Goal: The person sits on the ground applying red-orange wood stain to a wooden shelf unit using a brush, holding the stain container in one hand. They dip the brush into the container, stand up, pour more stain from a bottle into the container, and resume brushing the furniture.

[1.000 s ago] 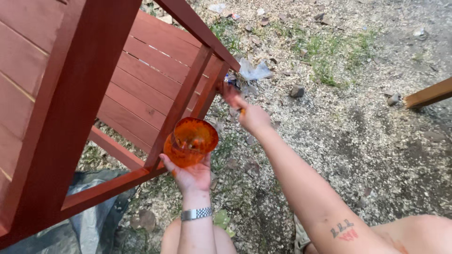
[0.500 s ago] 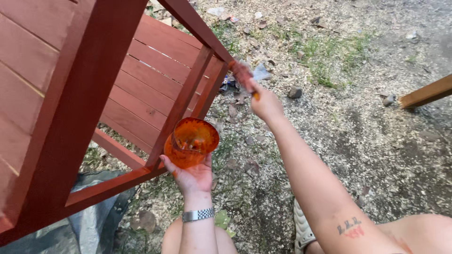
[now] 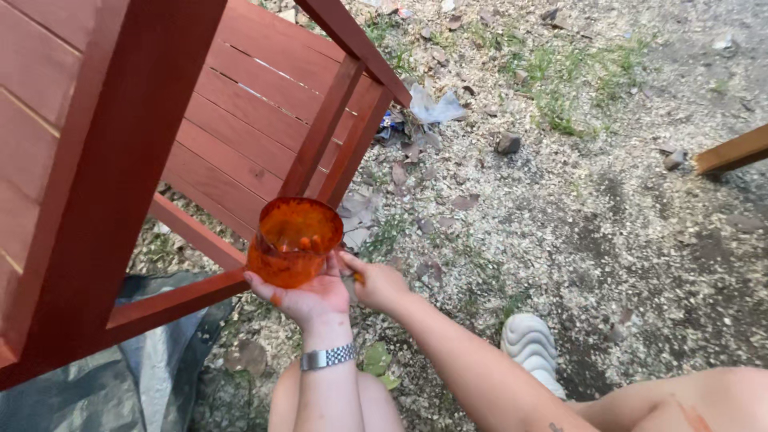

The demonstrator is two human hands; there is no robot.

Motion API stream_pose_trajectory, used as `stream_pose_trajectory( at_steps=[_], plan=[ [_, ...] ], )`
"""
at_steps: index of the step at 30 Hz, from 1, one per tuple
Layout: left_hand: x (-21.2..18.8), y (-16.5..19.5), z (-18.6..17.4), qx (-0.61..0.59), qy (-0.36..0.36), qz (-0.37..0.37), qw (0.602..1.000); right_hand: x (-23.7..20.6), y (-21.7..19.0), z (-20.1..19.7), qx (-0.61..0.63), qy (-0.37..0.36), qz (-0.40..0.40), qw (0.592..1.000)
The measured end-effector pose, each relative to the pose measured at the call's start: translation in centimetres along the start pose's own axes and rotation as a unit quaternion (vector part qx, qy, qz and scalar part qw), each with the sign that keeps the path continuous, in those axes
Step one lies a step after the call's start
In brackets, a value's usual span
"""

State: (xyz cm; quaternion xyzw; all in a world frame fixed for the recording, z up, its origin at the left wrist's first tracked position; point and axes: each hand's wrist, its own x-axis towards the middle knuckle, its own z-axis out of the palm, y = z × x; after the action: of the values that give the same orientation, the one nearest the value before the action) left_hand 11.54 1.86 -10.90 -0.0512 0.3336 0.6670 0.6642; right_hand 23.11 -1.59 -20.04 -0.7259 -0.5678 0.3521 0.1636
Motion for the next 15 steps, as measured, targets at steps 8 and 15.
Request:
stream_pose_trajectory(
  at_steps=[8, 15],
  plan=[
    [-0.2, 2.5, -1.2, 0.045, 0.047, 0.017, 0.998, 9.1, 7.0, -15.1, 0.133, 0.083, 0.037, 0.987],
    [-0.6, 5.6, -2.3, 0.064, 0.042, -0.026, 0.997, 12.2, 8.3, -14.5, 0.456, 0.296, -0.17, 0.822]
  ],
)
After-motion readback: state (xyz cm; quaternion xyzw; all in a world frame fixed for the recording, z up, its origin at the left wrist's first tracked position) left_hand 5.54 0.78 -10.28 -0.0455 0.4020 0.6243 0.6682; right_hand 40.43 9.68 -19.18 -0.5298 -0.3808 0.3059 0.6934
